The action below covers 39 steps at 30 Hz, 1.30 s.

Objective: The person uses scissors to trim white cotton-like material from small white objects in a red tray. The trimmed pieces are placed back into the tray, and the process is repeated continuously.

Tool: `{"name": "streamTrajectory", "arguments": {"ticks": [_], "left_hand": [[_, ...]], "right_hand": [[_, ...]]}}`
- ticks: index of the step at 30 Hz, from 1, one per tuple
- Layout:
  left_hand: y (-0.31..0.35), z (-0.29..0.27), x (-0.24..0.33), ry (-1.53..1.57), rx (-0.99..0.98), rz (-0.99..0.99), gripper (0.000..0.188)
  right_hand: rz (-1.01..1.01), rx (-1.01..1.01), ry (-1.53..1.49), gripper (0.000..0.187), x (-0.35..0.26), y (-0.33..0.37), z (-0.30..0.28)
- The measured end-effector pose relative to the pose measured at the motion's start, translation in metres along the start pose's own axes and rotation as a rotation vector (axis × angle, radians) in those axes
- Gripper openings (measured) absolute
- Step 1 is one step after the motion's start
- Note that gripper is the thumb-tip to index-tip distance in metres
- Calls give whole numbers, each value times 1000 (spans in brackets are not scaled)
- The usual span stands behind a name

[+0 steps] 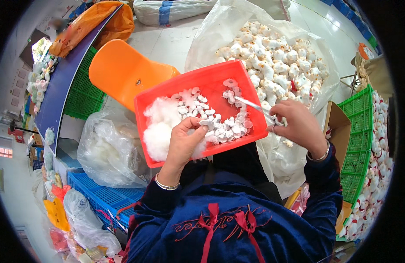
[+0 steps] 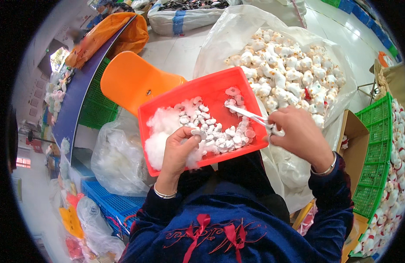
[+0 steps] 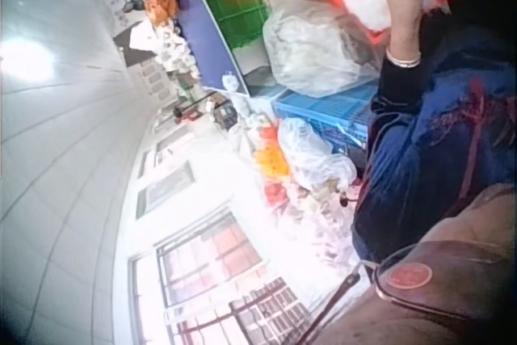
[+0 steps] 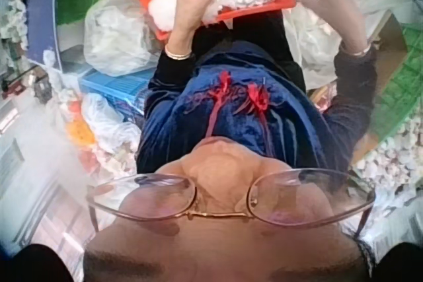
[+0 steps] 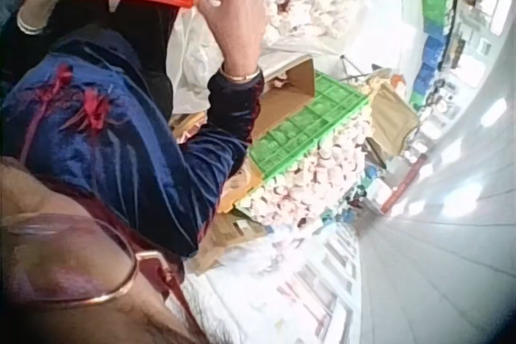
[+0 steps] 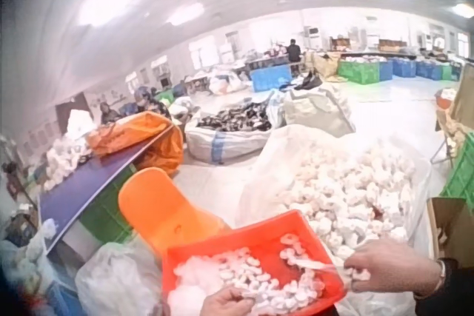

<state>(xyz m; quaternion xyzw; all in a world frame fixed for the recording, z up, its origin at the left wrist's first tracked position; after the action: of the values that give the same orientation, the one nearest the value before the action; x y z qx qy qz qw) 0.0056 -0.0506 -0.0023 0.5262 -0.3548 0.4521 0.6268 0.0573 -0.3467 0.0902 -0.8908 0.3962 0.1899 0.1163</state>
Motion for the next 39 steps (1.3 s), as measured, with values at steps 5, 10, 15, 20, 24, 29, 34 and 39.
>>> {"name": "streamTrajectory", "arguments": {"ticks": [5,10,15,20,24,29,34,39], "left_hand": [[0,1,-4,75,-8,-8,13],[8,4,-5,50,-70,16,12],[11,-3,-2,130,-40,-14,12],[10,-11,-6,433,-194,-143,12],[8,-19,-4,424,-38,-36,15],[7,-32,-3,470,-16,43,16],[6,-37,-7,447,29,84,16],[7,-43,-7,528,14,124,17]], "right_hand": [[-124,273,-456,41,-38,-22,49],[44,233,-890,30,-65,-59,90],[31,176,-812,20,-70,-69,99],[18,212,-657,22,-75,-73,95],[-163,246,-364,29,-77,-63,79],[-237,57,-12,33,-86,-47,69],[-208,117,-28,30,-92,-45,69],[-183,108,-21,28,-93,-46,69]]}}
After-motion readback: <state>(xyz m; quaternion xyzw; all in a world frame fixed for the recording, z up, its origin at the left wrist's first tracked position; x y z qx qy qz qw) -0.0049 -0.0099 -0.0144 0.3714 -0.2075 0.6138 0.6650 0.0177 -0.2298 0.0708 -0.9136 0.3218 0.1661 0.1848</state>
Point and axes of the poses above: each hand's wrist, its own y-axis away from the middle knuckle, its own z-axis out of the palm, x = y × z, the point moved 4 cm from there along -y, towards the middle knuckle, and after that the axes turned 11 degrees about -z, right-handed, at the moved point
